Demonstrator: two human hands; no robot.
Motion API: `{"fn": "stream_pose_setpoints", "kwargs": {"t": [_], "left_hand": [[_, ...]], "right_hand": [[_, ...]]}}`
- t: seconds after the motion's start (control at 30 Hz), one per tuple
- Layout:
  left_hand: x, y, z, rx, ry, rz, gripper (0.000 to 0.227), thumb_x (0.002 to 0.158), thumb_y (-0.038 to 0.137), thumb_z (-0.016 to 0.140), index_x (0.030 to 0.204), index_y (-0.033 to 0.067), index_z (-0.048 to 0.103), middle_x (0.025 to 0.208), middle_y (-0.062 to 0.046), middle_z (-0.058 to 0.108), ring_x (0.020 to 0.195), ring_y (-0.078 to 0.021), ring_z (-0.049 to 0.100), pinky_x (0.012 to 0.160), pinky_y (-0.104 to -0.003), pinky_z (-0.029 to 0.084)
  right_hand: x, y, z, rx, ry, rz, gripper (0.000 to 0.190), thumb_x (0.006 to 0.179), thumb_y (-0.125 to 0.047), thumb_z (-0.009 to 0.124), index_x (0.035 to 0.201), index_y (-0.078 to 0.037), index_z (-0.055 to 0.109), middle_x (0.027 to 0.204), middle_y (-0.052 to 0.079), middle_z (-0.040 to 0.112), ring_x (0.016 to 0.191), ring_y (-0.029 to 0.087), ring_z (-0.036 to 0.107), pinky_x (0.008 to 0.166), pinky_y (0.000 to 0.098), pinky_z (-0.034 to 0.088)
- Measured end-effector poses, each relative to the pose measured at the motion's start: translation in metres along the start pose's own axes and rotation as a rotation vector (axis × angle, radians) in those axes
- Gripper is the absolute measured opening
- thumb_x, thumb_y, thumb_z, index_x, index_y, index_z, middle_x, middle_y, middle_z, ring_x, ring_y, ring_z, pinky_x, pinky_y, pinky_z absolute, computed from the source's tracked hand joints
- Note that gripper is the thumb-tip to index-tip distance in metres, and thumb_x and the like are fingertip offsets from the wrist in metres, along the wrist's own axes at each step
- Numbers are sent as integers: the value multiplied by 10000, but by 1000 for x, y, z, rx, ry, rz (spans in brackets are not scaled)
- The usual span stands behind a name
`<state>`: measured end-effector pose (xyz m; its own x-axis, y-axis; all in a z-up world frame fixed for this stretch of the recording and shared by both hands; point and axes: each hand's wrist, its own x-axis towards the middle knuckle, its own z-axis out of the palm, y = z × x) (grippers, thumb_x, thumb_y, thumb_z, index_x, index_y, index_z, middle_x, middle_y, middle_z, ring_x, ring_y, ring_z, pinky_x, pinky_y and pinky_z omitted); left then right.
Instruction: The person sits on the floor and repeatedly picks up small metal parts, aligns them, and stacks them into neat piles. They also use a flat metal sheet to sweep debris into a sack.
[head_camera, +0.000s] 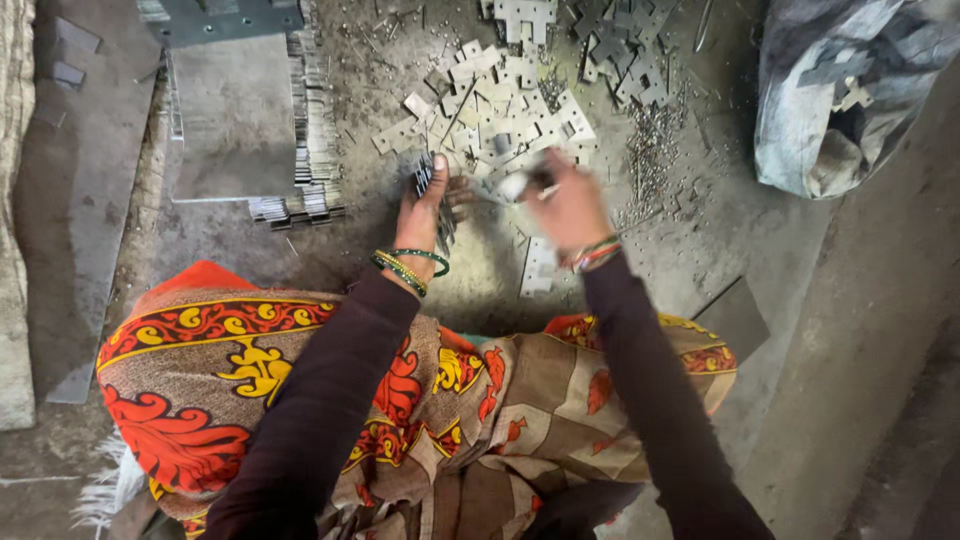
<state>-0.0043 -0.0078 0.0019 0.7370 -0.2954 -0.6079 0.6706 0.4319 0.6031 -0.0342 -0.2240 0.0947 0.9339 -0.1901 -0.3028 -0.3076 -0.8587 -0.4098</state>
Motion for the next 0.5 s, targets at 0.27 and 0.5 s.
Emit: {"fn": "stream_pose_setpoints", "kwargs": {"t": [0.27,0.5], "left_hand": [[-1,9,2,-187,-54,-124,596,839,593,698,1097,56,689,774,-75,672,637,-238,737,585,-345,587],[3,11,2,-259,-91,-176,667,826,641,712,1095,32,665,841,-83,674,668,-242,715,637,-395,632]], "right_hand": [[111,61,56,-476,127,286,428,822,-304,795,1075,20,675,1248,253,590,939,373,688,767,452,593],[85,90,17,-80,245,-23,368,854,-108,774,1196,-14,678,1184,180,708,1058,342,729,952,422,579]]}}
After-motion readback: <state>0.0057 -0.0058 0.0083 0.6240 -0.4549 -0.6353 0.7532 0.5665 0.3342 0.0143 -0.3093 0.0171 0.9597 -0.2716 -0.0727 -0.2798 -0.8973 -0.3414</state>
